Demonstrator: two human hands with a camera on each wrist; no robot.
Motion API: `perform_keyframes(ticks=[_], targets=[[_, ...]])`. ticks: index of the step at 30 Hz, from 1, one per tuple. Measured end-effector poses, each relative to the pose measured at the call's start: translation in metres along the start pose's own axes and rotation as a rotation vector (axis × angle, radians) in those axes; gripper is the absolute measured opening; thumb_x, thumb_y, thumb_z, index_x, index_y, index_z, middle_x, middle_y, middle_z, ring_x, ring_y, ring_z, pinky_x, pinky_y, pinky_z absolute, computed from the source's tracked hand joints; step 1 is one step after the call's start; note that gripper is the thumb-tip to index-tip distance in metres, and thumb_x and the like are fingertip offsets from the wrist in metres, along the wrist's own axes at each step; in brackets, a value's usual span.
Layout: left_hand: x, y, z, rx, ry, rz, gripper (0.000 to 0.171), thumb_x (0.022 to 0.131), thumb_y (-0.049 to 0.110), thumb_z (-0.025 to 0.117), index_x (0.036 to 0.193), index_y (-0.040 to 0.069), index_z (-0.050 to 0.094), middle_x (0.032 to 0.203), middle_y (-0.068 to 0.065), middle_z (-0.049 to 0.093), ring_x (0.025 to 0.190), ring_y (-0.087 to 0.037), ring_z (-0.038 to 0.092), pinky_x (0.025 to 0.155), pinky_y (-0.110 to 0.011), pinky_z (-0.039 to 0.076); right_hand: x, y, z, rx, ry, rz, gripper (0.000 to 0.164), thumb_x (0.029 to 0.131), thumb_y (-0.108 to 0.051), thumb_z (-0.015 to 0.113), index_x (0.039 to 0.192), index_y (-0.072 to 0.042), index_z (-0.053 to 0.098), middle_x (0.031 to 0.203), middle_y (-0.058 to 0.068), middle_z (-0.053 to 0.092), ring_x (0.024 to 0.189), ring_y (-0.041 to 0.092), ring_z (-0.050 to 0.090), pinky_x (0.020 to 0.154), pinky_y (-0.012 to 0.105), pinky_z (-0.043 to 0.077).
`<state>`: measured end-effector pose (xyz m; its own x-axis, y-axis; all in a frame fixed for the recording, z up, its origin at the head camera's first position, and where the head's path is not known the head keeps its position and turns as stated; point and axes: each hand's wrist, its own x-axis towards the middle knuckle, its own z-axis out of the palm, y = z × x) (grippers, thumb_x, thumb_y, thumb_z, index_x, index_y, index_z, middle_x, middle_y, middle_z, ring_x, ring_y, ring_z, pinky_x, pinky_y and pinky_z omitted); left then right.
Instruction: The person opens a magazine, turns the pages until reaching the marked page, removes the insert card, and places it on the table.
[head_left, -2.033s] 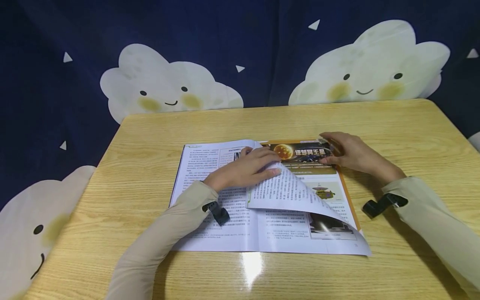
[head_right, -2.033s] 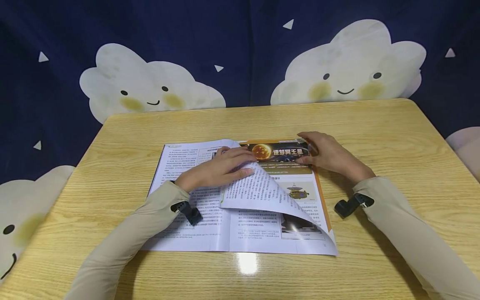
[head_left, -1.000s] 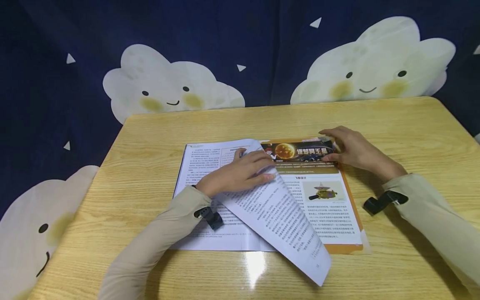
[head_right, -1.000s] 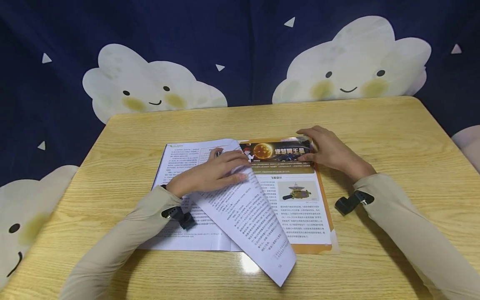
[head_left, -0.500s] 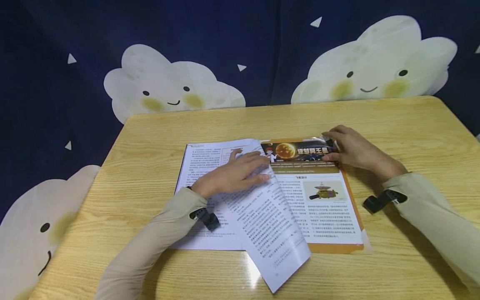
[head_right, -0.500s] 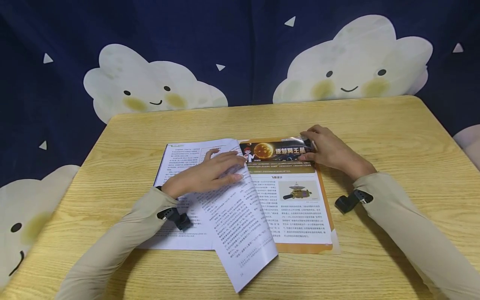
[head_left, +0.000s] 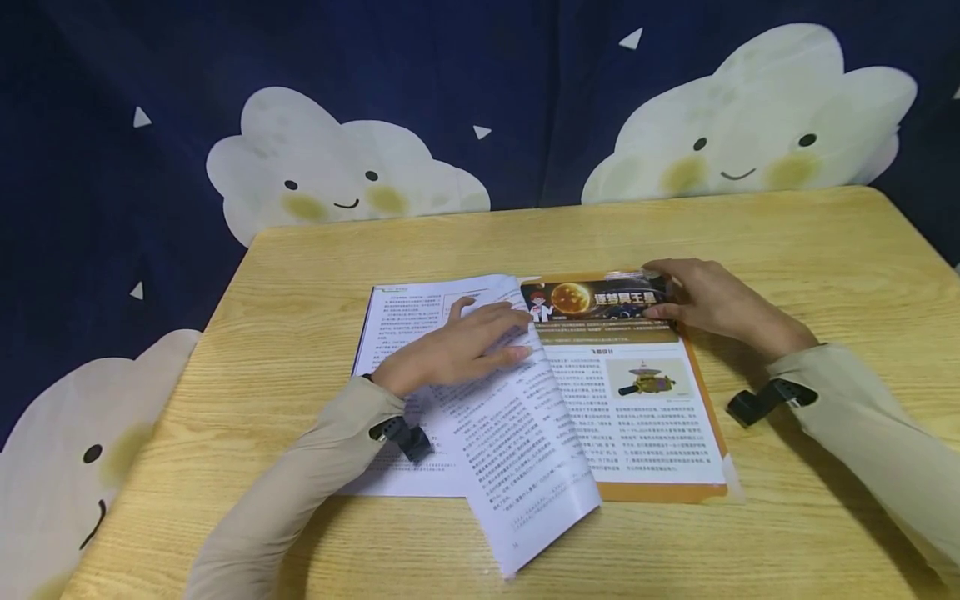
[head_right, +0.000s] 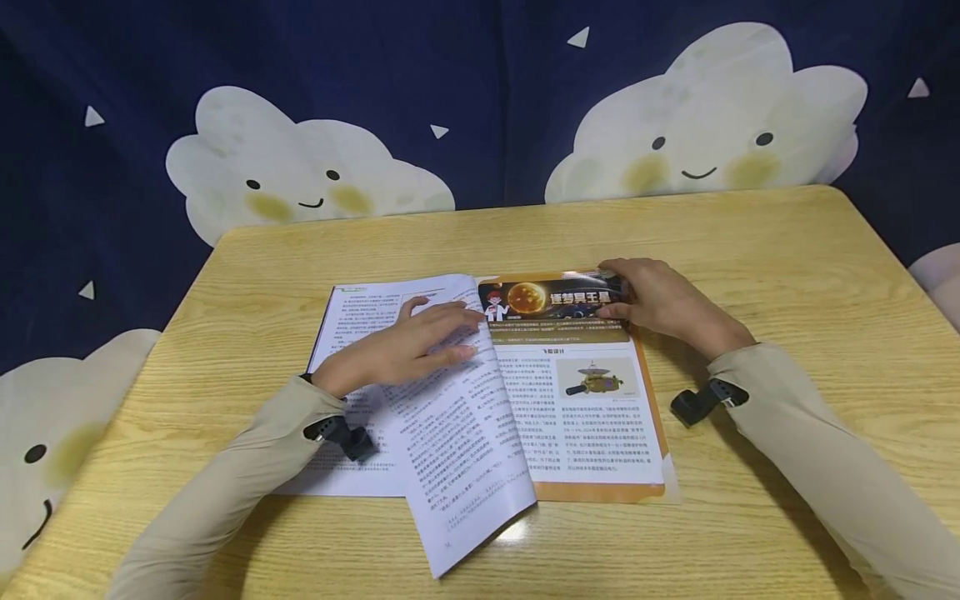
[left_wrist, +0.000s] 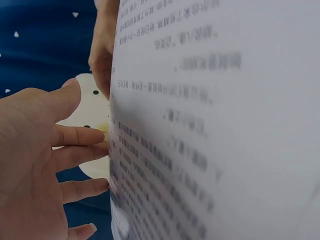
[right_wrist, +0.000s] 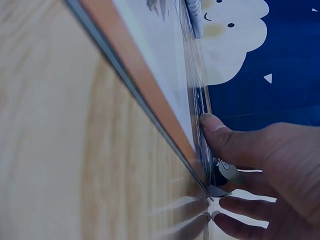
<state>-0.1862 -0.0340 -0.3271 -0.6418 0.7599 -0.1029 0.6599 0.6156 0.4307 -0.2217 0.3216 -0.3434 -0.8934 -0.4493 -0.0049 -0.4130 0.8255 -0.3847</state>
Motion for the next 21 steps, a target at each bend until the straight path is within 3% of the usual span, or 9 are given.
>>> perform_keyframes(ticks=[4, 6, 11, 21], targets=[[-0.004, -0.001, -0.001, -0.012, 0.000, -0.013, 0.051, 0.102, 0.045, 0.041, 0.144, 0.017, 0.043, 0.151, -0.002, 0.039, 0.144, -0.024, 0.023, 0.112, -0.057, 0.006, -0.002, -0.002, -0.001, -0.001, 0.001, 0.005, 0.063, 0.084, -0.025, 0.078, 0.134, 0.002, 0.050, 0.114, 0.022, 0.063, 0.099, 0.036, 0.059, 0.087, 0.054, 0.045], [-0.006, -0.001, -0.001, -0.013, -0.001, -0.017, 0.052, 0.102, 0.046, 0.041, 0.145, 0.017, 0.043, 0.151, -0.001, 0.039, 0.145, -0.024, 0.023, 0.112, -0.058, 0.006, -0.001, -0.002, -0.001, -0.003, 0.002, 0.004, 0.064, 0.084, -0.025, 0.078, 0.135, 0.001, 0.050, 0.113, 0.021, 0.064, 0.097, 0.035, 0.060, 0.085, 0.053, 0.046], [-0.009, -0.002, -0.002, 0.001, -0.001, -0.019, 0.052, 0.102, 0.045, 0.040, 0.145, 0.016, 0.043, 0.152, -0.002, 0.038, 0.144, -0.025, 0.023, 0.112, -0.059, 0.007, 0.001, -0.002, -0.002, -0.016, -0.014, 0.017, 0.069, 0.082, -0.024, 0.079, 0.137, 0.002, 0.047, 0.085, 0.009, 0.062, 0.074, 0.023, 0.053, 0.069, 0.043, 0.044], [-0.020, -0.003, 0.000, 0.072, 0.018, 0.001, 0.046, 0.102, 0.043, 0.042, 0.142, 0.021, 0.050, 0.154, -0.007, 0.034, 0.144, -0.026, 0.024, 0.110, -0.059, 0.018, 0.000, -0.001, -0.001, -0.021, -0.002, 0.004, 0.072, 0.082, -0.024, 0.079, 0.139, 0.001, 0.044, 0.077, 0.005, 0.056, 0.067, 0.018, 0.049, 0.062, 0.037, 0.041]])
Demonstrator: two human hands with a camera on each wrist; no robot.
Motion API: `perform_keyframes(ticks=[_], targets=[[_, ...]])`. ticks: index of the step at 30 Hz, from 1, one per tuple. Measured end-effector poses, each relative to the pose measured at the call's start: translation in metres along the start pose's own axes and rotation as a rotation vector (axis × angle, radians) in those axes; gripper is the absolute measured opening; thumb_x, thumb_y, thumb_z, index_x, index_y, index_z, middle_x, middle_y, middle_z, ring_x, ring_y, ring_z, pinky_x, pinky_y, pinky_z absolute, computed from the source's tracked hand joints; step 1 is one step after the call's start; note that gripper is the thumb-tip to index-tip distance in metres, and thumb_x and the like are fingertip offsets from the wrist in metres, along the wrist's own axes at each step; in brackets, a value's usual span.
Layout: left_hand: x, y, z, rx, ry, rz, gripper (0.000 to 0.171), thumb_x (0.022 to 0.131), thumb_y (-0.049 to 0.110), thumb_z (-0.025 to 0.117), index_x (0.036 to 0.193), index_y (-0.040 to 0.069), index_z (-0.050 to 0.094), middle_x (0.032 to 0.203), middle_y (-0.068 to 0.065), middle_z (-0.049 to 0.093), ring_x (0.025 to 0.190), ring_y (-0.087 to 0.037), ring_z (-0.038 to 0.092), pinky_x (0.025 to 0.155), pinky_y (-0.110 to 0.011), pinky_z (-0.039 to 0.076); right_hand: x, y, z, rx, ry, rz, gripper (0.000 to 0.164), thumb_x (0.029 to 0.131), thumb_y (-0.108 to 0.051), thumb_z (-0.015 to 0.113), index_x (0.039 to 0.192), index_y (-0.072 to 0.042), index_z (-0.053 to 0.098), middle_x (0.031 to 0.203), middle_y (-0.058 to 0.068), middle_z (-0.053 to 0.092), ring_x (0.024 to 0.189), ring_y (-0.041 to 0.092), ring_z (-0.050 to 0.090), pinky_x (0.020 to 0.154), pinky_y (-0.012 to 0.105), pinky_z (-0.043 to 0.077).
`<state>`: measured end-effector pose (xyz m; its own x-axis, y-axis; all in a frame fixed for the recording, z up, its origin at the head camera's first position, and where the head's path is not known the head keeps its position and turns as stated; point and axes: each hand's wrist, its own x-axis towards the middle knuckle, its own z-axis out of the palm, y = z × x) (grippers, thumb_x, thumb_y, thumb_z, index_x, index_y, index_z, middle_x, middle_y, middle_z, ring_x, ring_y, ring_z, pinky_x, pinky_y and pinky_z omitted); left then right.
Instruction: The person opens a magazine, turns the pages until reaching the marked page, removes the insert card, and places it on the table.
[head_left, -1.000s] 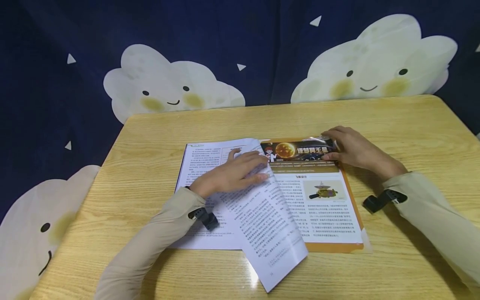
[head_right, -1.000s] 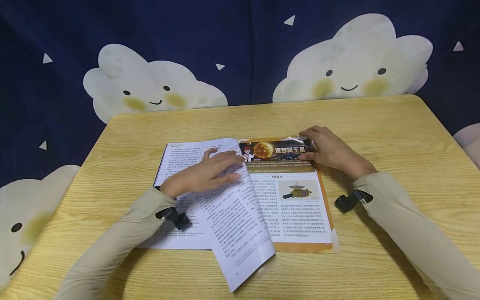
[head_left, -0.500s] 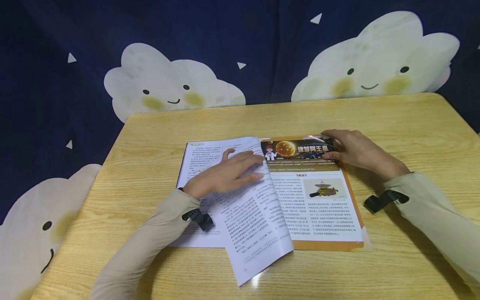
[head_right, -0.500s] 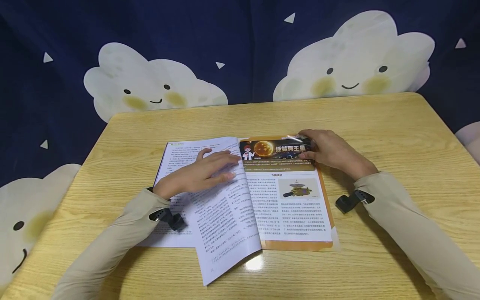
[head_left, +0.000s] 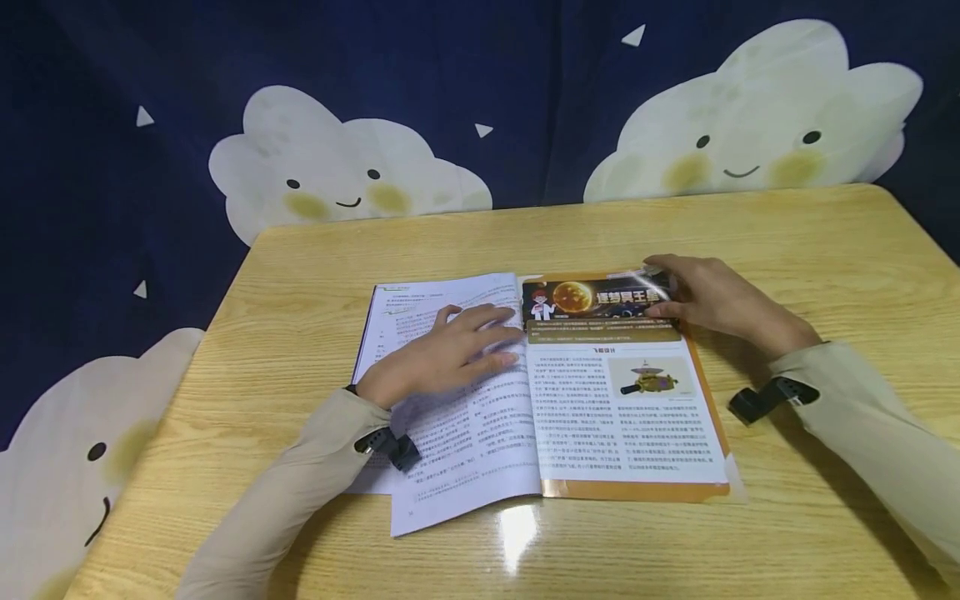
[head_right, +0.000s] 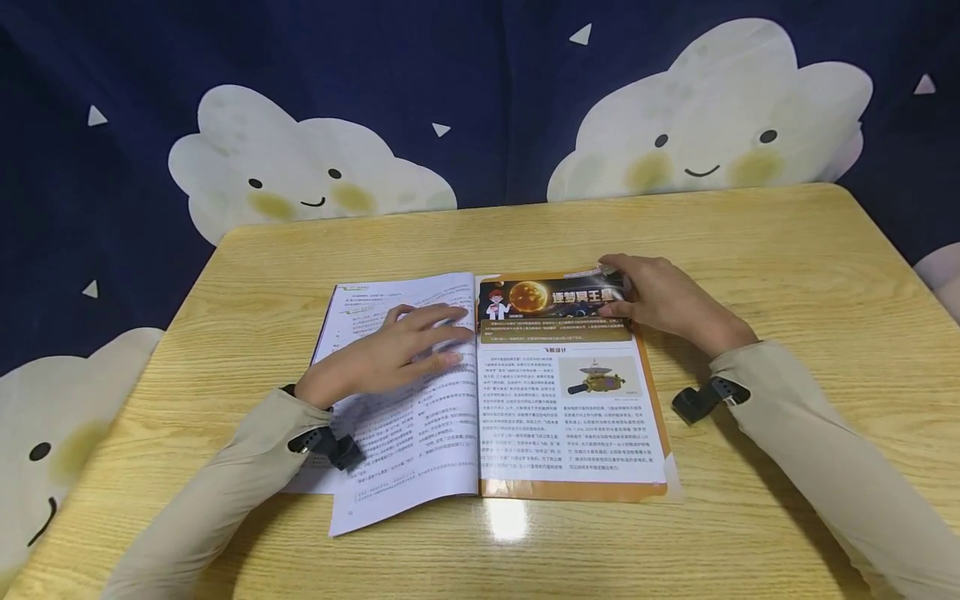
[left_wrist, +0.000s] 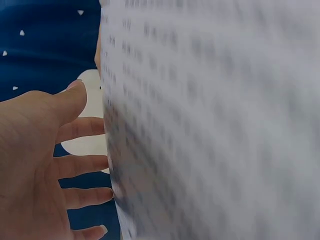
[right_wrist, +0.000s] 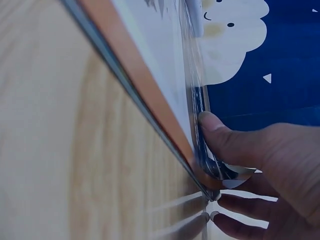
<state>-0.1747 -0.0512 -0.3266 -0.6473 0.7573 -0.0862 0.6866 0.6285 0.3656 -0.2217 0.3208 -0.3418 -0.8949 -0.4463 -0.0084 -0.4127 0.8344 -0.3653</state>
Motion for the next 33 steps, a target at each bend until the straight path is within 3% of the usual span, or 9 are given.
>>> perform_keyframes(ticks=[9, 14, 18, 27, 33], targets=[[-0.001, 0.000, 0.001, -0.017, 0.008, 0.003, 0.044, 0.102, 0.042, 0.042, 0.138, 0.019, 0.055, 0.154, -0.009, 0.033, 0.144, -0.029, 0.022, 0.110, -0.059, 0.017, -0.004, -0.002, 0.002, 0.005, 0.087, -0.010, 0.069, 0.077, -0.015, 0.082, 0.136, -0.002, 0.050, 0.077, 0.006, 0.057, 0.065, 0.019, 0.050, 0.062, 0.037, 0.041], [0.000, 0.001, 0.002, -0.023, -0.008, -0.006, 0.046, 0.102, 0.044, 0.041, 0.138, 0.019, 0.054, 0.154, -0.008, 0.033, 0.145, -0.029, 0.020, 0.111, -0.057, 0.017, -0.007, -0.002, 0.004, 0.034, 0.107, -0.022, 0.065, 0.078, -0.010, 0.081, 0.135, -0.001, 0.052, 0.099, 0.016, 0.065, 0.074, 0.023, 0.060, 0.067, 0.041, 0.048], [0.003, 0.002, 0.002, -0.016, -0.005, -0.007, 0.047, 0.102, 0.045, 0.042, 0.138, 0.019, 0.054, 0.154, -0.008, 0.034, 0.145, -0.030, 0.020, 0.111, -0.058, 0.017, -0.008, -0.002, 0.005, 0.062, 0.113, -0.028, 0.063, 0.079, -0.004, 0.079, 0.135, 0.000, 0.051, 0.117, 0.023, 0.062, 0.084, 0.029, 0.067, 0.071, 0.045, 0.052], [0.012, 0.002, 0.003, -0.034, -0.003, 0.006, 0.042, 0.102, 0.043, 0.045, 0.133, 0.018, 0.059, 0.153, -0.011, 0.035, 0.145, -0.031, 0.020, 0.111, -0.059, 0.016, -0.007, -0.001, 0.005, 0.045, 0.130, -0.041, 0.063, 0.080, -0.007, 0.079, 0.135, -0.001, 0.051, 0.114, 0.019, 0.063, 0.079, 0.024, 0.058, 0.069, 0.042, 0.046], [0.014, 0.002, 0.000, -0.028, -0.010, 0.002, 0.042, 0.102, 0.043, 0.045, 0.134, 0.018, 0.058, 0.154, -0.010, 0.034, 0.145, -0.031, 0.020, 0.111, -0.059, 0.015, -0.008, -0.001, 0.003, 0.028, 0.178, -0.086, 0.060, 0.078, 0.000, 0.078, 0.133, -0.001, 0.053, 0.123, 0.023, 0.060, 0.095, 0.033, 0.060, 0.081, 0.050, 0.048]])
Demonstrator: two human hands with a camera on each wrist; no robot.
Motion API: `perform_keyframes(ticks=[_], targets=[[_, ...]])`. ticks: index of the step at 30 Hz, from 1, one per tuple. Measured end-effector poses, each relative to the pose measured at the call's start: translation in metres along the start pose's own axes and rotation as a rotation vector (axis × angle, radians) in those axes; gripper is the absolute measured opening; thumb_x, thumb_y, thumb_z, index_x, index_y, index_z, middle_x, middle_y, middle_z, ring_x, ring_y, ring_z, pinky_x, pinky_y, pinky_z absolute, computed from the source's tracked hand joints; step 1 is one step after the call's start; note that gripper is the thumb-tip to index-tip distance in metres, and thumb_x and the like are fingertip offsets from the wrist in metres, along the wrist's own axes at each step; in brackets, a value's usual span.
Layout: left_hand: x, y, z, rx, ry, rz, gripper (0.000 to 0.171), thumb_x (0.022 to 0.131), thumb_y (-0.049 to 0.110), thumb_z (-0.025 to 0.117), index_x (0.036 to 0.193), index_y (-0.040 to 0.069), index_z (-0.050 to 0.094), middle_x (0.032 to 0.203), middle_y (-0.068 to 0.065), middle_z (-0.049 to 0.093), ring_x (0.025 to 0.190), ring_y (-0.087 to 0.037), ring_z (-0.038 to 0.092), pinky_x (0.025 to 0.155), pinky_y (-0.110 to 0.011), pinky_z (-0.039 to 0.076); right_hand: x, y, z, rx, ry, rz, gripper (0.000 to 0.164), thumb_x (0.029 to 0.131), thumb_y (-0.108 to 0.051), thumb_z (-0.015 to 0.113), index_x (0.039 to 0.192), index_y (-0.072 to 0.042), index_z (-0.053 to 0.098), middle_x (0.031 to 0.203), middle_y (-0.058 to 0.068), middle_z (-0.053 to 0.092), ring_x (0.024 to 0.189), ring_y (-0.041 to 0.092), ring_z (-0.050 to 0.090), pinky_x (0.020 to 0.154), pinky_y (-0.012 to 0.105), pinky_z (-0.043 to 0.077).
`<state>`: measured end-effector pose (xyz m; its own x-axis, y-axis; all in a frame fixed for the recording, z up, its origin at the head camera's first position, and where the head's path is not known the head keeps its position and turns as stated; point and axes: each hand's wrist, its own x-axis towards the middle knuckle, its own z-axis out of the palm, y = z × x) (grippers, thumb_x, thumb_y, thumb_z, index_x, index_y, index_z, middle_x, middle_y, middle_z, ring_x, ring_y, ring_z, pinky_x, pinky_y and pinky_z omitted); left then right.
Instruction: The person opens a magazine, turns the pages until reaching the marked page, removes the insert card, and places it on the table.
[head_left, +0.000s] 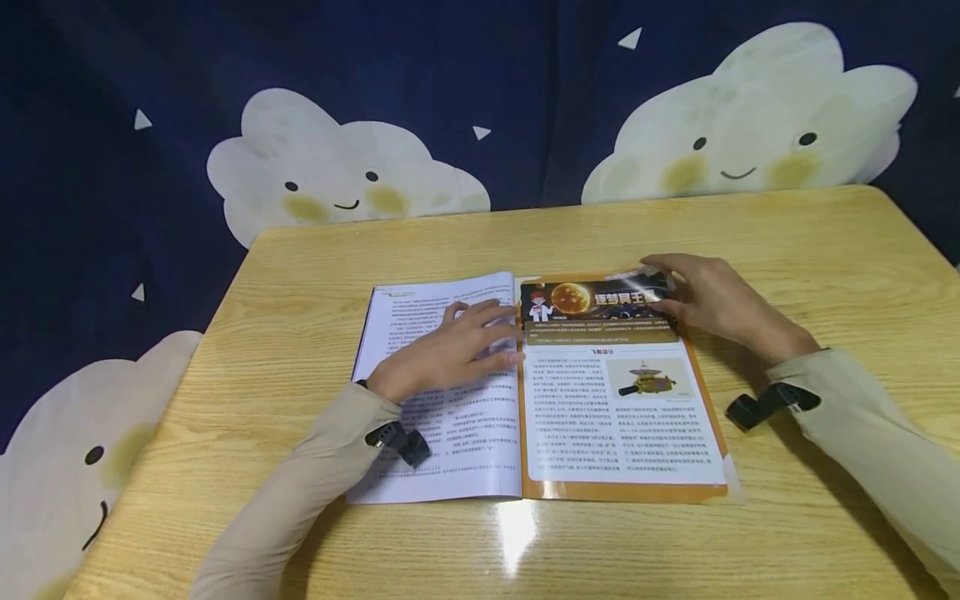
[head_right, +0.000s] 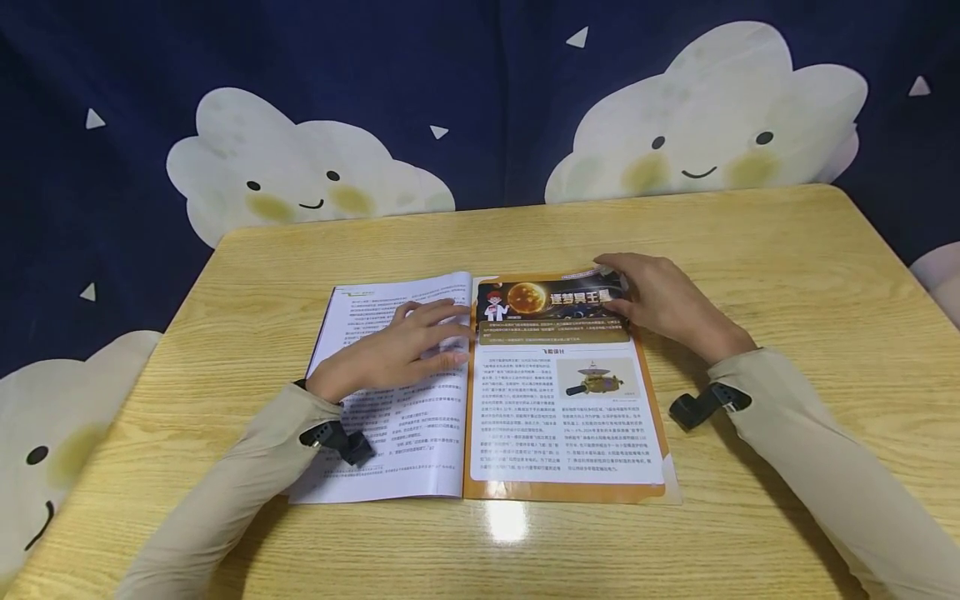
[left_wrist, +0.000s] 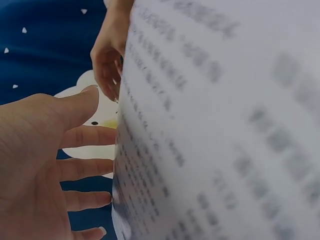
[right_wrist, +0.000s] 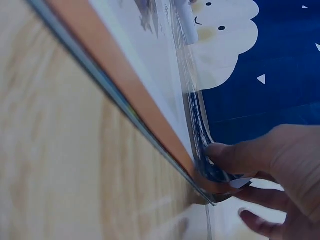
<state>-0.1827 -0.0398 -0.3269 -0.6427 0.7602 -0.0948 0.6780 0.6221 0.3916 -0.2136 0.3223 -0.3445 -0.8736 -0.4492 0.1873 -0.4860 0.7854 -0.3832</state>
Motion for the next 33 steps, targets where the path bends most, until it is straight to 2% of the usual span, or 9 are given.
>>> perform_keyframes(ticks=[5, 12, 14, 17, 21, 23, 26, 29, 33], targets=[[0.0062, 0.0016, -0.0047, 0.005, -0.001, 0.007, 0.044, 0.102, 0.045, 0.042, 0.135, 0.019, 0.057, 0.153, -0.010, 0.035, 0.144, -0.030, 0.022, 0.111, -0.057, 0.016, 0.0011, 0.0026, 0.0012, 0.010, 0.098, -0.088, 0.056, 0.077, 0.006, 0.076, 0.129, -0.001, 0.057, 0.112, 0.019, 0.065, 0.092, 0.031, 0.063, 0.076, 0.047, 0.050], [0.0096, 0.0028, -0.0048, -0.006, -0.017, 0.016, 0.047, 0.102, 0.046, 0.042, 0.137, 0.018, 0.056, 0.154, -0.009, 0.033, 0.144, -0.028, 0.023, 0.111, -0.057, 0.016, 0.0020, 0.0031, 0.0009, 0.113, 0.135, -0.065, 0.051, 0.079, 0.010, 0.072, 0.127, -0.001, 0.059, 0.112, 0.018, 0.065, 0.096, 0.032, 0.064, 0.075, 0.046, 0.056], [0.0091, 0.0018, -0.0043, -0.004, -0.016, 0.014, 0.046, 0.102, 0.046, 0.042, 0.137, 0.018, 0.055, 0.154, -0.009, 0.033, 0.144, -0.027, 0.023, 0.111, -0.057, 0.015, 0.0027, 0.0034, 0.0002, 0.111, 0.124, -0.053, 0.052, 0.079, 0.010, 0.072, 0.128, 0.000, 0.059, 0.112, 0.019, 0.065, 0.094, 0.033, 0.065, 0.074, 0.047, 0.056], [0.0084, 0.0011, -0.0042, -0.002, -0.014, 0.009, 0.046, 0.102, 0.046, 0.042, 0.137, 0.019, 0.055, 0.154, -0.009, 0.033, 0.144, -0.027, 0.021, 0.111, -0.057, 0.015, 0.0043, 0.0046, -0.0006, 0.097, 0.052, -0.010, 0.055, 0.081, 0.006, 0.072, 0.132, -0.001, 0.055, 0.115, 0.021, 0.063, 0.094, 0.037, 0.065, 0.077, 0.051, 0.054], [0.0086, 0.0009, -0.0034, -0.008, -0.018, 0.010, 0.046, 0.102, 0.046, 0.042, 0.138, 0.019, 0.055, 0.154, -0.010, 0.033, 0.145, -0.028, 0.019, 0.111, -0.058, 0.015, 0.0057, 0.0061, -0.0013, 0.090, -0.070, 0.060, 0.059, 0.084, 0.001, 0.072, 0.137, -0.001, 0.048, 0.123, 0.023, 0.060, 0.106, 0.043, 0.060, 0.086, 0.057, 0.048], [0.0088, 0.0009, -0.0027, -0.011, -0.022, 0.011, 0.046, 0.102, 0.045, 0.042, 0.138, 0.019, 0.054, 0.154, -0.010, 0.032, 0.145, -0.028, 0.019, 0.112, -0.058, 0.014, 0.0061, 0.0070, -0.0013, 0.091, -0.100, 0.081, 0.060, 0.084, -0.001, 0.071, 0.138, 0.000, 0.046, 0.123, 0.024, 0.059, 0.110, 0.044, 0.058, 0.089, 0.057, 0.047], [0.0086, 0.0007, -0.0022, -0.014, -0.026, 0.007, 0.047, 0.102, 0.045, 0.042, 0.138, 0.018, 0.054, 0.155, -0.010, 0.032, 0.146, -0.029, 0.018, 0.112, -0.059, 0.013, 0.0068, 0.0074, -0.0005, 0.090, -0.109, 0.091, 0.059, 0.085, -0.001, 0.070, 0.139, 0.000, 0.046, 0.123, 0.024, 0.059, 0.110, 0.044, 0.058, 0.088, 0.057, 0.047], [0.0081, 0.0007, -0.0018, -0.019, -0.027, 0.004, 0.047, 0.102, 0.044, 0.042, 0.138, 0.017, 0.054, 0.155, -0.011, 0.032, 0.146, -0.029, 0.018, 0.112, -0.059, 0.013, 0.0078, 0.0075, 0.0000, 0.078, -0.103, 0.088, 0.058, 0.085, -0.002, 0.071, 0.138, 0.000, 0.046, 0.119, 0.022, 0.061, 0.100, 0.037, 0.062, 0.081, 0.052, 0.049], [0.0084, 0.0002, -0.0009, -0.021, -0.023, 0.006, 0.045, 0.102, 0.043, 0.043, 0.137, 0.017, 0.055, 0.154, -0.011, 0.033, 0.145, -0.030, 0.018, 0.112, -0.059, 0.013, 0.0094, 0.0071, 0.0001, 0.054, -0.086, 0.075, 0.059, 0.083, -0.003, 0.073, 0.137, 0.000, 0.048, 0.113, 0.019, 0.062, 0.089, 0.029, 0.059, 0.074, 0.046, 0.047]])
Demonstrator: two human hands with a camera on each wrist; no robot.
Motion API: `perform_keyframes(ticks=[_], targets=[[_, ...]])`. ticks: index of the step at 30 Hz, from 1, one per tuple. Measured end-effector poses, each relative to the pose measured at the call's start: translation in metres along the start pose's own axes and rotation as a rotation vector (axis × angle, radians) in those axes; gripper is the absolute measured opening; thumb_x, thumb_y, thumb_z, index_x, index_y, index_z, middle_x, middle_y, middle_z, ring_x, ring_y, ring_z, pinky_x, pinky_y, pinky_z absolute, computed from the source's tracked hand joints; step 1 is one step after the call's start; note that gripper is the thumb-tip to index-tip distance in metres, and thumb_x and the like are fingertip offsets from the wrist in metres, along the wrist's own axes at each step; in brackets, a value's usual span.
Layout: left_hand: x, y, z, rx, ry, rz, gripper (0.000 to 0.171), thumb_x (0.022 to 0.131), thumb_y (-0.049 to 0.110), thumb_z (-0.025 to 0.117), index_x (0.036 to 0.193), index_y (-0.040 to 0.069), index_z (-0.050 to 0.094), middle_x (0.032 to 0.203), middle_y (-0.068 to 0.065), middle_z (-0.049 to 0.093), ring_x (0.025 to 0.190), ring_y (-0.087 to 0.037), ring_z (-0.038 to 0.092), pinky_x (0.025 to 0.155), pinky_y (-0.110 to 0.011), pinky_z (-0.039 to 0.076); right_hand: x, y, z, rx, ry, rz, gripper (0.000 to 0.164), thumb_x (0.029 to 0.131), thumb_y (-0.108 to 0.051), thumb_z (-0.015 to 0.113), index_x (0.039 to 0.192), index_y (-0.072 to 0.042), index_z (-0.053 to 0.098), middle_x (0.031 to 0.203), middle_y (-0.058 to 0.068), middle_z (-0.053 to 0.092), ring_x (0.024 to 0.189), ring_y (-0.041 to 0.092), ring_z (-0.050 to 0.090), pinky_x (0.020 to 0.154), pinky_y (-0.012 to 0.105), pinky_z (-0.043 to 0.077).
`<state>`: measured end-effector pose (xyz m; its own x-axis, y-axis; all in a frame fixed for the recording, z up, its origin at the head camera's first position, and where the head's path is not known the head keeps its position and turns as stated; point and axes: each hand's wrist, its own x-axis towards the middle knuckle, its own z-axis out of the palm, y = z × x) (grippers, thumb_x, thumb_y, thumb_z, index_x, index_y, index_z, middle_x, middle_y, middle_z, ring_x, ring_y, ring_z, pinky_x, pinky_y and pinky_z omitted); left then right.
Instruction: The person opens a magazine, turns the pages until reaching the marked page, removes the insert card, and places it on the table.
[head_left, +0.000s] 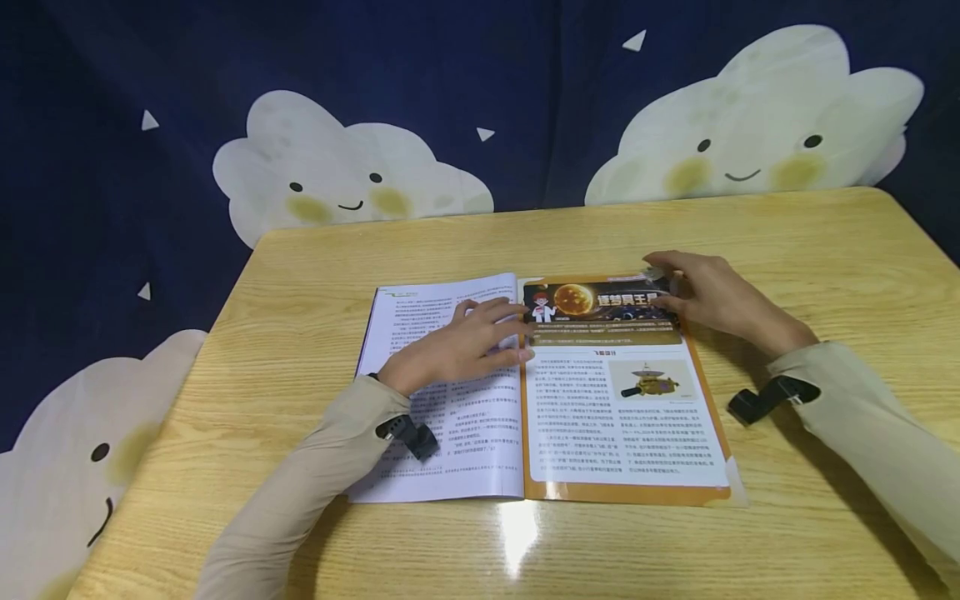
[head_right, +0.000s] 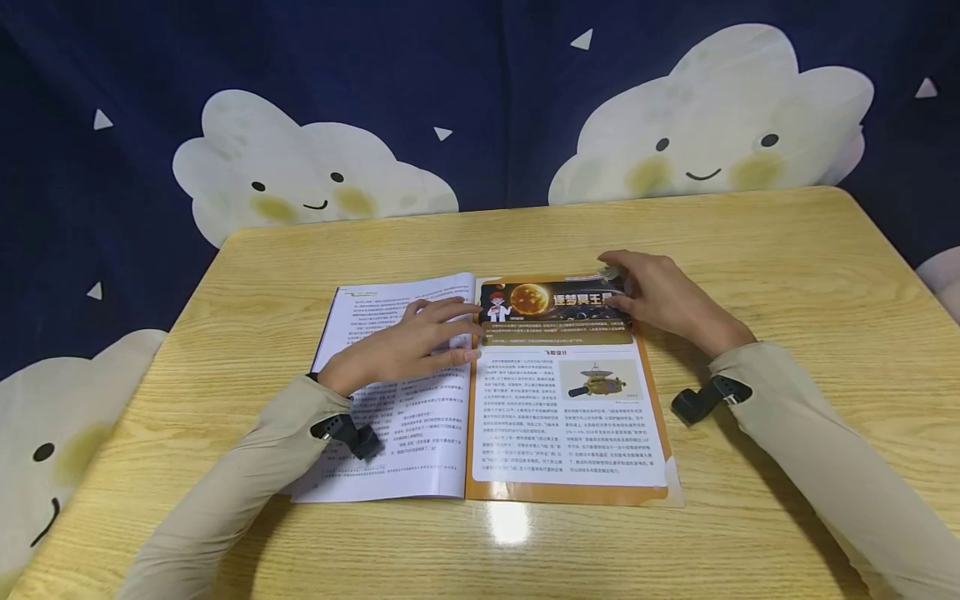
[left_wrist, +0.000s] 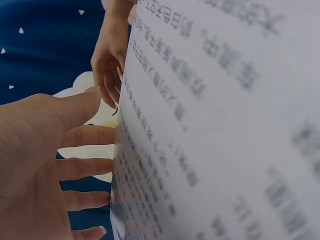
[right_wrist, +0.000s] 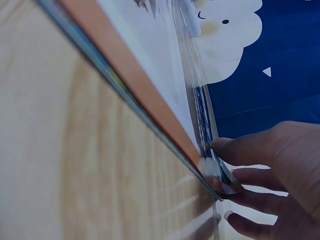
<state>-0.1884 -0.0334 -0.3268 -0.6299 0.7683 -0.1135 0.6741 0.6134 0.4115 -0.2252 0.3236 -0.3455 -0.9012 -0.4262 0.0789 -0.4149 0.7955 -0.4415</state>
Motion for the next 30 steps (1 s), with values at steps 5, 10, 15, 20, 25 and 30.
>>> perform_keyframes(ticks=[5, 10, 15, 20, 25, 30], targets=[[0.0008, -0.0005, 0.0009, -0.001, -0.005, 0.000, 0.042, 0.102, 0.042, 0.045, 0.134, 0.018, 0.057, 0.154, -0.010, 0.033, 0.145, -0.030, 0.018, 0.111, -0.059, 0.014, 0.0008, -0.0011, -0.0008, -0.021, 0.018, -0.019, 0.060, 0.082, -0.004, 0.075, 0.136, 0.001, 0.049, 0.109, 0.020, 0.061, 0.092, 0.032, 0.057, 0.077, 0.048, 0.047], [0.0009, -0.0006, 0.0016, -0.008, -0.005, -0.003, 0.041, 0.102, 0.041, 0.046, 0.134, 0.019, 0.057, 0.154, -0.010, 0.034, 0.145, -0.030, 0.018, 0.111, -0.059, 0.014, 0.0011, -0.0012, -0.0012, -0.022, 0.053, -0.050, 0.059, 0.080, -0.001, 0.076, 0.134, 0.002, 0.051, 0.113, 0.024, 0.061, 0.103, 0.038, 0.057, 0.086, 0.056, 0.045], [0.0006, -0.0011, 0.0038, -0.007, -0.002, -0.007, 0.042, 0.101, 0.043, 0.046, 0.134, 0.019, 0.057, 0.154, -0.009, 0.033, 0.145, -0.030, 0.018, 0.111, -0.060, 0.014, 0.0010, 0.0002, 0.0002, -0.010, 0.024, -0.026, 0.060, 0.081, -0.001, 0.075, 0.135, 0.002, 0.050, 0.119, 0.024, 0.059, 0.107, 0.038, 0.056, 0.087, 0.056, 0.046], [-0.0002, -0.0016, 0.0061, -0.009, -0.008, -0.012, 0.043, 0.101, 0.043, 0.046, 0.135, 0.019, 0.057, 0.154, -0.009, 0.033, 0.146, -0.031, 0.017, 0.111, -0.060, 0.014, 0.0004, 0.0010, 0.0017, -0.004, -0.007, 0.001, 0.059, 0.083, -0.003, 0.074, 0.136, 0.002, 0.048, 0.121, 0.024, 0.058, 0.108, 0.037, 0.055, 0.088, 0.055, 0.045], [-0.0006, -0.0020, 0.0072, -0.002, -0.008, -0.014, 0.044, 0.101, 0.043, 0.047, 0.137, 0.019, 0.055, 0.154, -0.008, 0.034, 0.146, -0.031, 0.016, 0.111, -0.060, 0.015, 0.0002, 0.0005, 0.0019, -0.008, -0.008, -0.002, 0.059, 0.083, -0.004, 0.074, 0.136, 0.002, 0.048, 0.119, 0.023, 0.059, 0.104, 0.035, 0.056, 0.086, 0.053, 0.046], [-0.0017, -0.0025, 0.0077, -0.011, -0.001, 0.006, 0.043, 0.101, 0.041, 0.047, 0.137, 0.017, 0.055, 0.153, -0.009, 0.035, 0.146, -0.032, 0.016, 0.110, -0.060, 0.016, 0.0000, -0.0003, 0.0016, -0.027, 0.010, -0.023, 0.059, 0.082, -0.003, 0.075, 0.135, 0.002, 0.050, 0.115, 0.020, 0.060, 0.095, 0.031, 0.056, 0.078, 0.047, 0.046]])
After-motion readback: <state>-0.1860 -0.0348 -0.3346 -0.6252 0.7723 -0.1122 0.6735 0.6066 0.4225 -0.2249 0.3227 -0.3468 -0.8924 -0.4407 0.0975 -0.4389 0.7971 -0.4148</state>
